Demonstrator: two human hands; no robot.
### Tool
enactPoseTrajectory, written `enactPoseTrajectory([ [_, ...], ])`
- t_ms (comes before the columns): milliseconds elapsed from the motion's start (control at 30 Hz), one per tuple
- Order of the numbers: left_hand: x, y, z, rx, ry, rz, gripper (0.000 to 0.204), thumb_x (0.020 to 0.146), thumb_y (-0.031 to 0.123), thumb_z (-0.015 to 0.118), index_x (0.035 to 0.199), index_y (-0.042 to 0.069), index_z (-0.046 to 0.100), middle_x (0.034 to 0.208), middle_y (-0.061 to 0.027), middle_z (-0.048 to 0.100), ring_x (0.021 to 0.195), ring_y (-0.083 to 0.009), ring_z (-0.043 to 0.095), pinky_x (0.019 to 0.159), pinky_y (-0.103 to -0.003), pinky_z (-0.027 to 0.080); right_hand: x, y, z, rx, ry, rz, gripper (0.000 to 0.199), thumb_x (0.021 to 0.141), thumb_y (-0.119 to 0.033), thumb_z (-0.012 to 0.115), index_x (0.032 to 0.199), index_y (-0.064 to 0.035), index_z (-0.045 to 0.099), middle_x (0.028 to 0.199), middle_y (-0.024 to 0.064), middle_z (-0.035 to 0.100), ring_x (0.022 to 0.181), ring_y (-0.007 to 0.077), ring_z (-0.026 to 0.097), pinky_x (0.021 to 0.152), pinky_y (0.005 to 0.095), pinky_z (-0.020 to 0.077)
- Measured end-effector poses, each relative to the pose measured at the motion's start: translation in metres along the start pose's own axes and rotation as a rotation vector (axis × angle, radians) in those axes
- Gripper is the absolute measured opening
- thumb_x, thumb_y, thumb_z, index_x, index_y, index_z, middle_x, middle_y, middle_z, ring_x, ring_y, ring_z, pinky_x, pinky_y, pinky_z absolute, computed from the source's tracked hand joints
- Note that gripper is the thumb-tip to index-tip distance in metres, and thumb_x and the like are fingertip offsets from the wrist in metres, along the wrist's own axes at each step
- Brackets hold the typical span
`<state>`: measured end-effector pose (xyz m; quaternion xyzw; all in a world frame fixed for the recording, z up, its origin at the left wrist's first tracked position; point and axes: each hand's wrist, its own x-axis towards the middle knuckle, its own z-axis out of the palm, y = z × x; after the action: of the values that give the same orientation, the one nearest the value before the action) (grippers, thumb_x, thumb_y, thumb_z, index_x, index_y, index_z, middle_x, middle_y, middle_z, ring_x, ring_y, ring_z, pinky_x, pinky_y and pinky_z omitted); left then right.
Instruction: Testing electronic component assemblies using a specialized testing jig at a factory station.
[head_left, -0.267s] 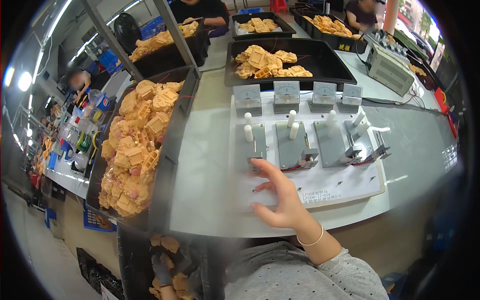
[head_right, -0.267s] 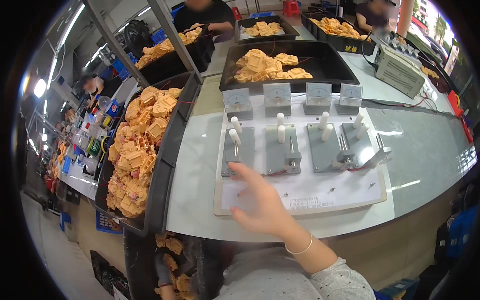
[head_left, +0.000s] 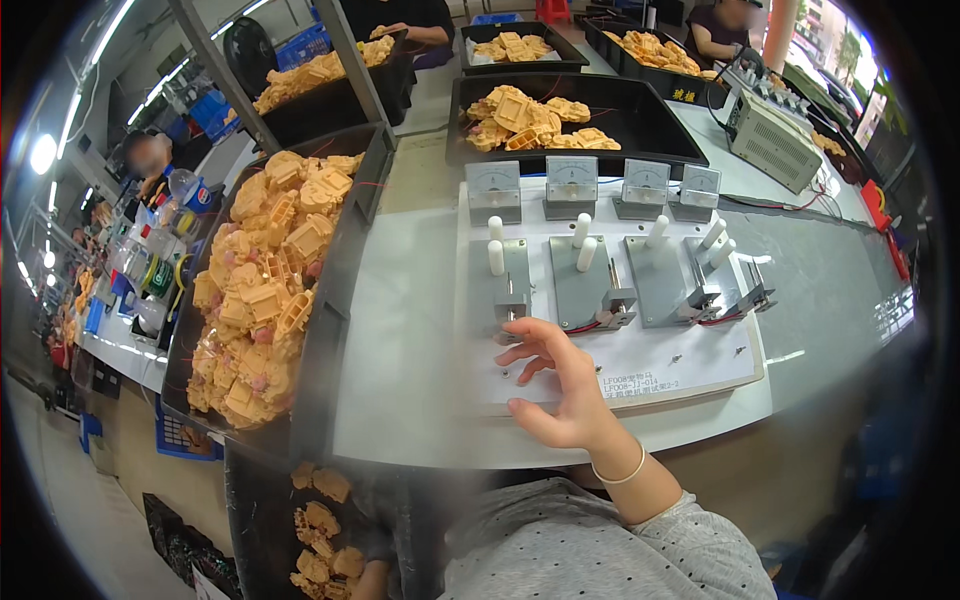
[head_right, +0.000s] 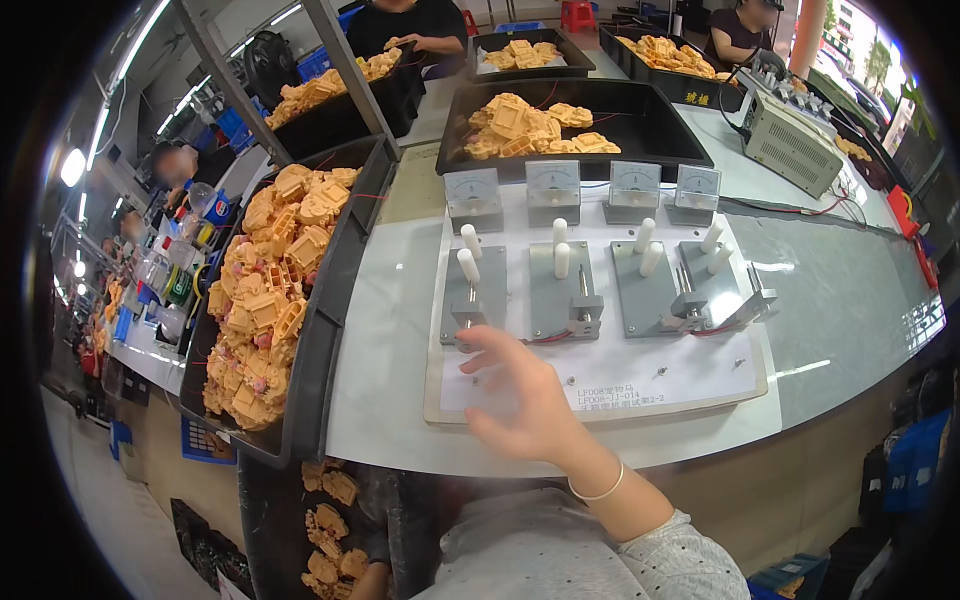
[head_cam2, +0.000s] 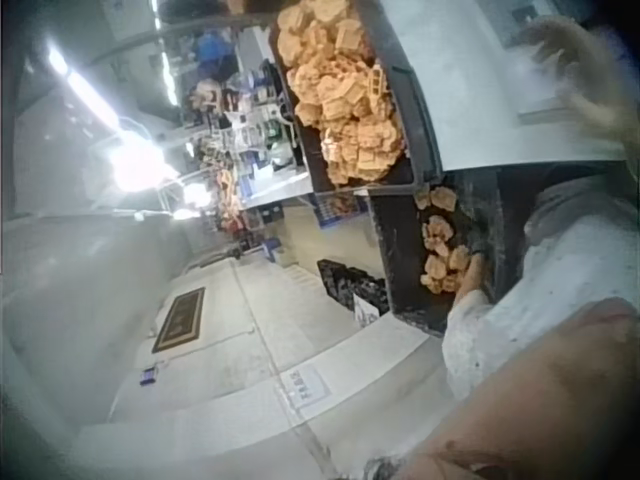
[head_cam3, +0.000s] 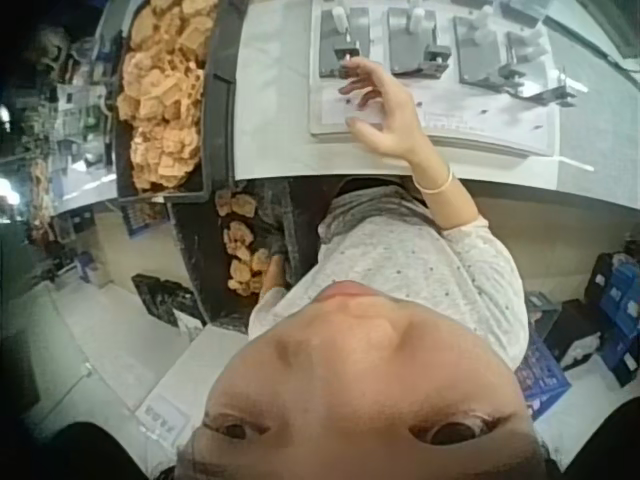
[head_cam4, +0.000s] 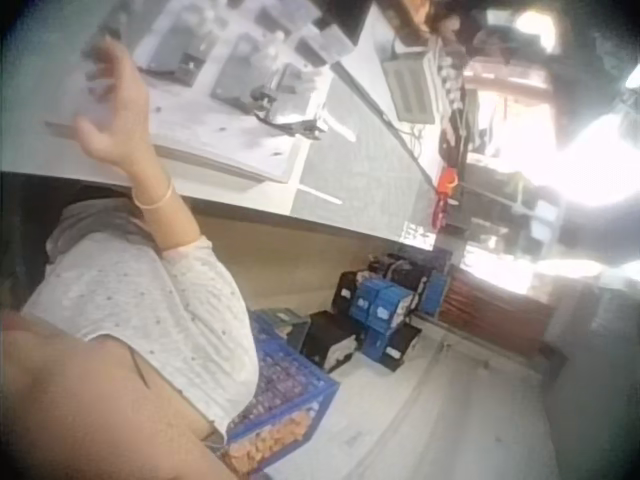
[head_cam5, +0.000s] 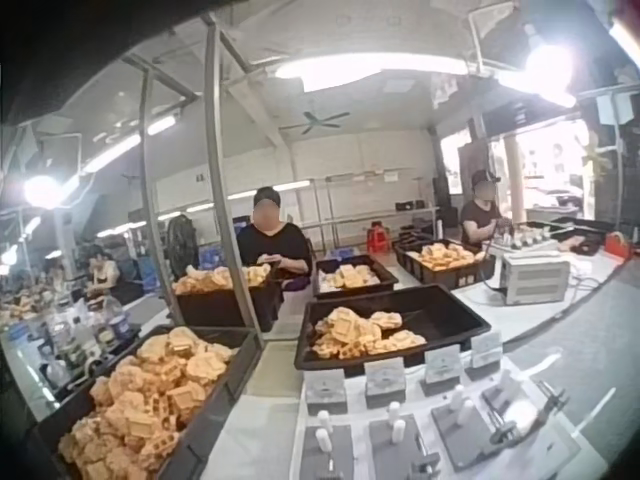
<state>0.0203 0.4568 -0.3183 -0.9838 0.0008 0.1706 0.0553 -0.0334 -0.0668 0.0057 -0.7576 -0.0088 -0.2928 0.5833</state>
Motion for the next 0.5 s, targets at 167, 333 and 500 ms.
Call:
enactPoseTrajectory([
  [167,-0.029,-0.049,0.008,0.198,0.153,-0.316,0.084,0.087,0.052,0.052,0.149,0.004,0.02,0.151,-0.0225,0.024,0.14,-0.0378,0.023,0.109,-0.046,0.03,0.003,-0.004,0.002,0.041,-0.007,0.008,0.069,0.065,-0.005,0.065,0.13,0.003,0.043,0.126,0.0143,0.055,0.094,0.0219,0.066,0.07,0.0281,0.0505],
  [333,-0.048,-0.06,0.029,-0.073,0.315,-0.479,0.079,0.086,0.053,0.053,0.143,0.003,0.031,0.149,-0.024,0.025,0.137,-0.038,0.028,0.105,-0.048,0.034,0.002,-0.002,0.001,0.022,-0.003,0.002,0.07,0.065,-0.004,0.065,0.131,0.003,0.042,0.127,0.0145,0.054,0.092,0.0214,0.066,0.069,0.0279,0.0495],
  [500,-0.062,0.034,-0.02,-0.109,0.1,-0.007,0.063,0.089,0.044,0.052,0.136,0.004,0.039,0.136,-0.0196,0.037,0.122,-0.0336,0.04,0.097,-0.042,0.04,0.0,-0.003,0.002,0.021,-0.004,0.002,0.071,0.065,-0.005,0.065,0.131,0.0029,0.041,0.127,0.0143,0.054,0.092,0.0207,0.066,0.067,0.0276,0.0484],
])
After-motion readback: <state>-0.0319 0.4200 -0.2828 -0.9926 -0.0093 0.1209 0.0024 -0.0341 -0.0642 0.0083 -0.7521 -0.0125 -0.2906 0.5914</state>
